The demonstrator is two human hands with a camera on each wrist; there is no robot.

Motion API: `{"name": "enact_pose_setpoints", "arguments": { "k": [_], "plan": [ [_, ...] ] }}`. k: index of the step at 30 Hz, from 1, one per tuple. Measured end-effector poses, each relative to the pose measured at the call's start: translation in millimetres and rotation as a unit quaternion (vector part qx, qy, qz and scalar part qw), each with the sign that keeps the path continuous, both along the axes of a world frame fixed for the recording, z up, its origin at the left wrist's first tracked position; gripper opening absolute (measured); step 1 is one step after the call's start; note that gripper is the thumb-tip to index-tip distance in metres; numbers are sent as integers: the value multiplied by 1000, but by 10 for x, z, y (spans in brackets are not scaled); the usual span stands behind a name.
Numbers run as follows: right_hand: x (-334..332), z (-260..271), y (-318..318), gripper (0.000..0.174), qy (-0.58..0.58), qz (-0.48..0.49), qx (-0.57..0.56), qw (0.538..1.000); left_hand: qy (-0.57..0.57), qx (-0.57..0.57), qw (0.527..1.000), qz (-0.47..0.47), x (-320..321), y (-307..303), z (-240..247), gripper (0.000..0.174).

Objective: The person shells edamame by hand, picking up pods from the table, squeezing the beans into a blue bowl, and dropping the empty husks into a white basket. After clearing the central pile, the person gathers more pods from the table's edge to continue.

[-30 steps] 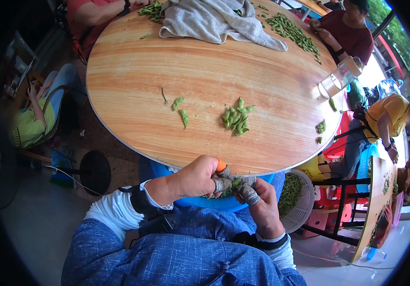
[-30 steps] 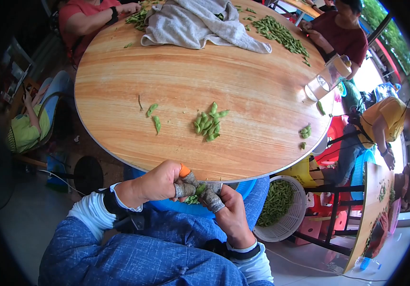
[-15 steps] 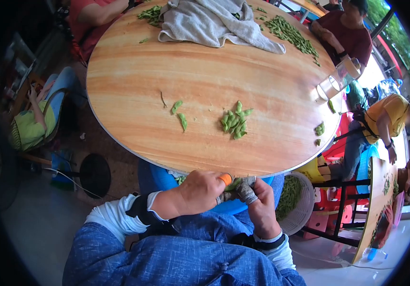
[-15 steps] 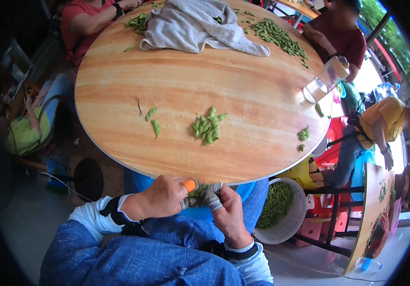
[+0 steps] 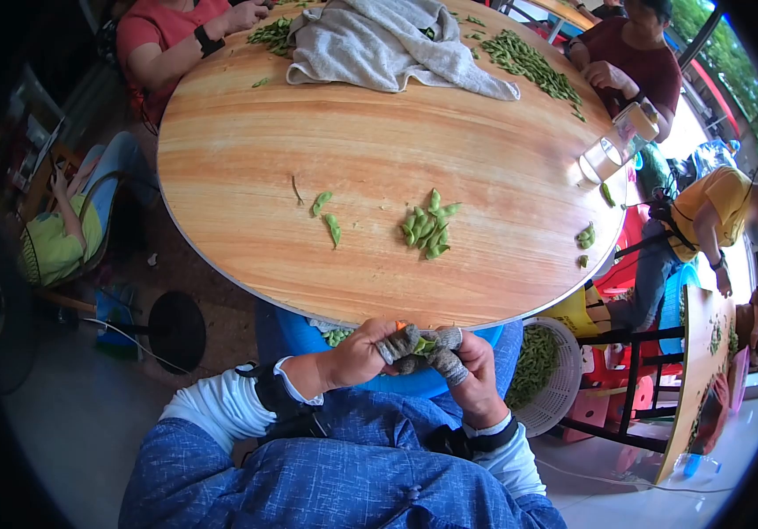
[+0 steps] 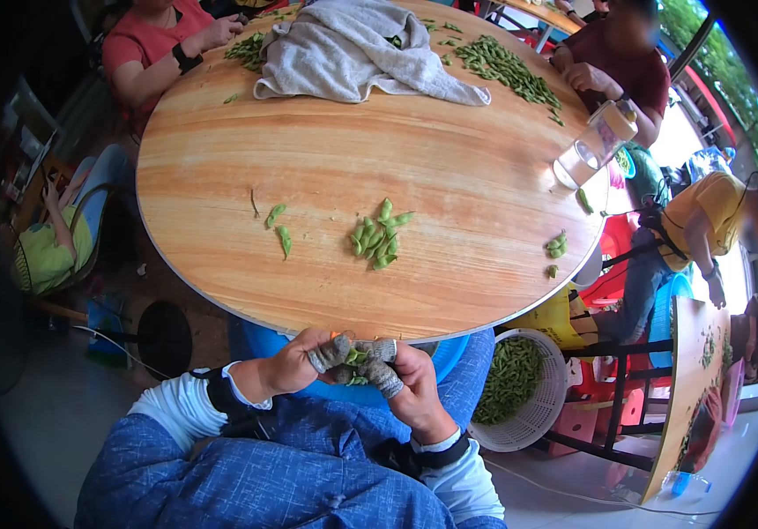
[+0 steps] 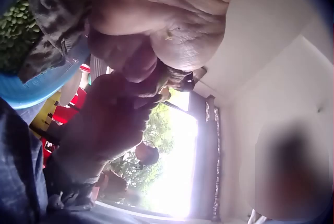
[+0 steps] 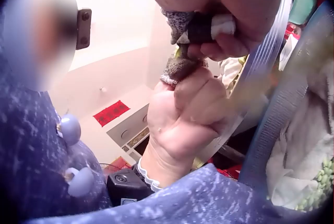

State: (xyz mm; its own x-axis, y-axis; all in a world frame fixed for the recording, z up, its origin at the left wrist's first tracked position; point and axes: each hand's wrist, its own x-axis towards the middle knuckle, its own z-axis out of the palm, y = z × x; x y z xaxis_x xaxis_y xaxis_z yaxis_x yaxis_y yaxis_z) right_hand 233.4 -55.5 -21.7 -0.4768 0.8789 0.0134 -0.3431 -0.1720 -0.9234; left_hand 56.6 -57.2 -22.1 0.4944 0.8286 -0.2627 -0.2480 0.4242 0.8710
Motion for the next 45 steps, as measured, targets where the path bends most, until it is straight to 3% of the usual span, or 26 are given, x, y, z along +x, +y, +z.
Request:
{"name": "enact_pose_setpoints", "arguments": {
  "k": [3,4,6,9,12,15,18,21,27,33,40,43,45],
  "plan": [
    [14,6,7,23,-1,2,-13,1000,12,-9,998,-62,-61,63,4,22],
    [22,15,12,21,-17,-3,-18,1000,85,107,990,-43,-46,67,47,21],
    [36,35,2,19,-49,-10,-30,998,225,329,917,0,8,43,172,19],
    [43,56,-7,18,-111,-9,13,994,199,367,908,31,45,46,138,18],
    [49,89,-4,17,-48,31,48,997,101,186,969,-125,-117,120,95,19],
    [66,138,30,15,32,75,24,996,-37,-15,990,-133,-111,89,134,17],
    [65,123,31,12,-22,55,26,998,107,133,980,-100,-62,65,177,19],
    [63,51,12,11,-192,29,70,978,129,77,986,-66,-33,41,75,14],
    [39,22,1,12,-162,10,28,986,18,-28,999,-33,-15,5,74,11],
    [37,109,-7,11,-151,-1,38,988,7,13,996,-91,-43,-14,-1,10],
    [-35,124,-41,13,-306,-19,191,933,139,90,984,-68,-15,-50,-71,22],
    [-25,36,-58,12,-327,-8,184,927,169,58,982,-54,10,-95,-177,24],
    [56,88,-48,11,-342,-24,175,923,260,144,948,-113,18,-90,-215,23]
  ]
}}
